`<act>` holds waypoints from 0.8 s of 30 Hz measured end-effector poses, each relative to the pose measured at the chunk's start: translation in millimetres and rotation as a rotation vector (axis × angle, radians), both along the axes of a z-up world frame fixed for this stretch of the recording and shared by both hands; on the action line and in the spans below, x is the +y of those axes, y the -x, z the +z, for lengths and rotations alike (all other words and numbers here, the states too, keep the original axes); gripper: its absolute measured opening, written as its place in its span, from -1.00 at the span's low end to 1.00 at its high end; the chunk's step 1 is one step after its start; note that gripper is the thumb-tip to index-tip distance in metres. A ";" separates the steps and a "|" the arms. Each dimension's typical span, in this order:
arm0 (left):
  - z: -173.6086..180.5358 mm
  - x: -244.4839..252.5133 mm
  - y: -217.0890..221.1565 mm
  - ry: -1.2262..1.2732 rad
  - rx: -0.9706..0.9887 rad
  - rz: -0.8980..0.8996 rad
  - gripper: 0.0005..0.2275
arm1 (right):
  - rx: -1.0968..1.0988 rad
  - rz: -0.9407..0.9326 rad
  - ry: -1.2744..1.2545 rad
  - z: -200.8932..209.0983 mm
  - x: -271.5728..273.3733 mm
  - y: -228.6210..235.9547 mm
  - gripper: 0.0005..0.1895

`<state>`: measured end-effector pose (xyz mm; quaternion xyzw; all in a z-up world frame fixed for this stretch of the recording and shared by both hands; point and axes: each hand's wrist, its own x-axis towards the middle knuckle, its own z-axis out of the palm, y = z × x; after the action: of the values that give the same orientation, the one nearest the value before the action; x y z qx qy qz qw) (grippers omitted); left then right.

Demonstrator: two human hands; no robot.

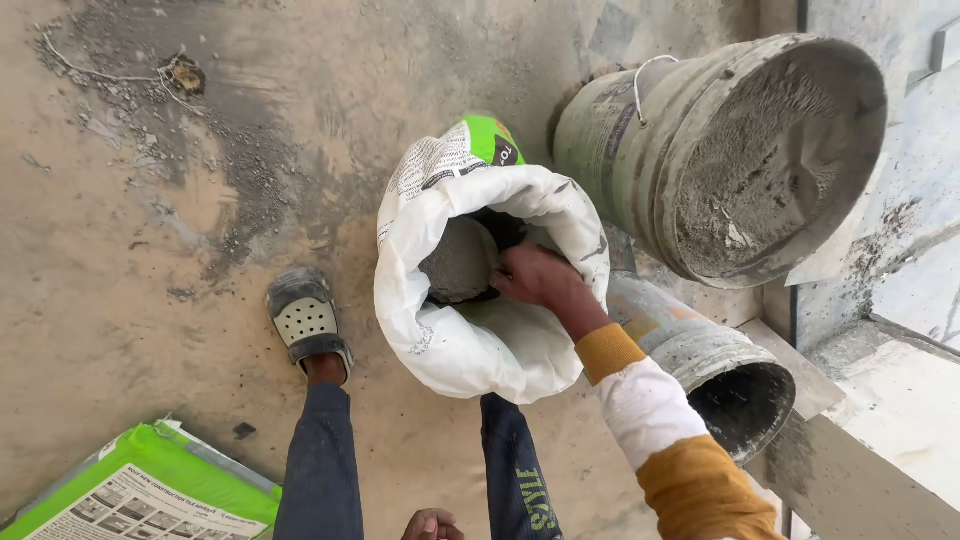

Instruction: Transferring mortar or cement powder from a bag into a bucket using a hand trowel.

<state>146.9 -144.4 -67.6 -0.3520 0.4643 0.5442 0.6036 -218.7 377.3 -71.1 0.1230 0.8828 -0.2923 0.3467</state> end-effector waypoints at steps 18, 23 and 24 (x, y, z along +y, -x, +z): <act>32.1 58.6 201.2 0.288 0.033 -0.425 -0.50 | 0.061 -0.622 0.196 210.8 29.9 -86.3 -0.57; 3.2 47.5 184.9 0.133 0.063 -0.224 -0.58 | 0.129 -0.691 0.145 248.8 82.7 -118.7 -0.59; 5.7 51.5 181.4 0.150 0.093 -0.233 -0.60 | 0.153 -0.731 0.123 252.2 92.1 -125.1 -0.59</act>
<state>-34.5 -92.9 -62.0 -0.3140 0.5689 0.4501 0.6125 -93.5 469.4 181.1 0.3869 0.7846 -0.4575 0.1592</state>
